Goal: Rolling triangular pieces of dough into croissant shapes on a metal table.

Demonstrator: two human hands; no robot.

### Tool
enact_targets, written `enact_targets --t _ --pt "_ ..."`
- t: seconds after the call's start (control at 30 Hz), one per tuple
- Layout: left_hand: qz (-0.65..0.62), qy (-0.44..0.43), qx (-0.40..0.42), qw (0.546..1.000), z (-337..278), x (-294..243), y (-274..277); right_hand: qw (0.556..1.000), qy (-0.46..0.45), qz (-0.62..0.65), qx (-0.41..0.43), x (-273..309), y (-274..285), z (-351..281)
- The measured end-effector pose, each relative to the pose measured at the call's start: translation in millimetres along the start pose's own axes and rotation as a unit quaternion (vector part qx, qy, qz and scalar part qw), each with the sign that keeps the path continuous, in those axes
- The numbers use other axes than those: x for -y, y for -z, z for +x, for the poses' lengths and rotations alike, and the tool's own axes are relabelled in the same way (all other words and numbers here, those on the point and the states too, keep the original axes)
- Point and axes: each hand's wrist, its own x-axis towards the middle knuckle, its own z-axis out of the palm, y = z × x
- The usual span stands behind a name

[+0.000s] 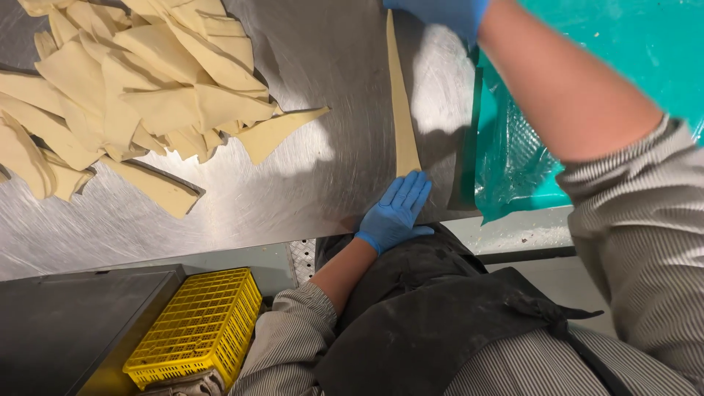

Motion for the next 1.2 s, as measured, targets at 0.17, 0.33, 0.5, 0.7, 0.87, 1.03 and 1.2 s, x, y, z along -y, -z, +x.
enact_targets --t 0.17,0.33,0.5,0.7,0.87,1.03,1.2 --pt "-0.215 0.021 -0.076 0.973 -15.1 12.6 8.4 0.964 0.198 0.007 -0.175 76.3 -3.8 -161.3" --pt "-0.160 0.105 -0.153 0.969 -17.5 19.8 8.8 0.953 0.233 -0.146 -0.128 62.3 -92.7 -271.1" --pt "-0.100 0.095 -0.143 0.980 -7.9 30.7 -4.1 0.938 0.243 -0.235 -0.085 39.1 -116.5 -286.7" --pt "-0.023 0.033 -0.155 0.987 -15.4 29.5 -4.8 0.932 0.259 -0.229 -0.108 35.5 -128.6 -301.2" --pt "-0.034 0.042 -0.061 0.997 -28.0 6.9 -15.0 0.932 0.195 -0.295 -0.081 26.4 -157.0 -314.5" --pt "-0.075 0.089 -0.035 0.993 -10.2 12.7 -7.4 0.930 0.182 -0.307 -0.086 45.9 -136.7 -301.5" --pt "-0.056 0.104 -0.030 0.993 -13.4 6.9 -8.5 0.925 0.199 -0.311 -0.087 35.2 -141.2 -303.5"
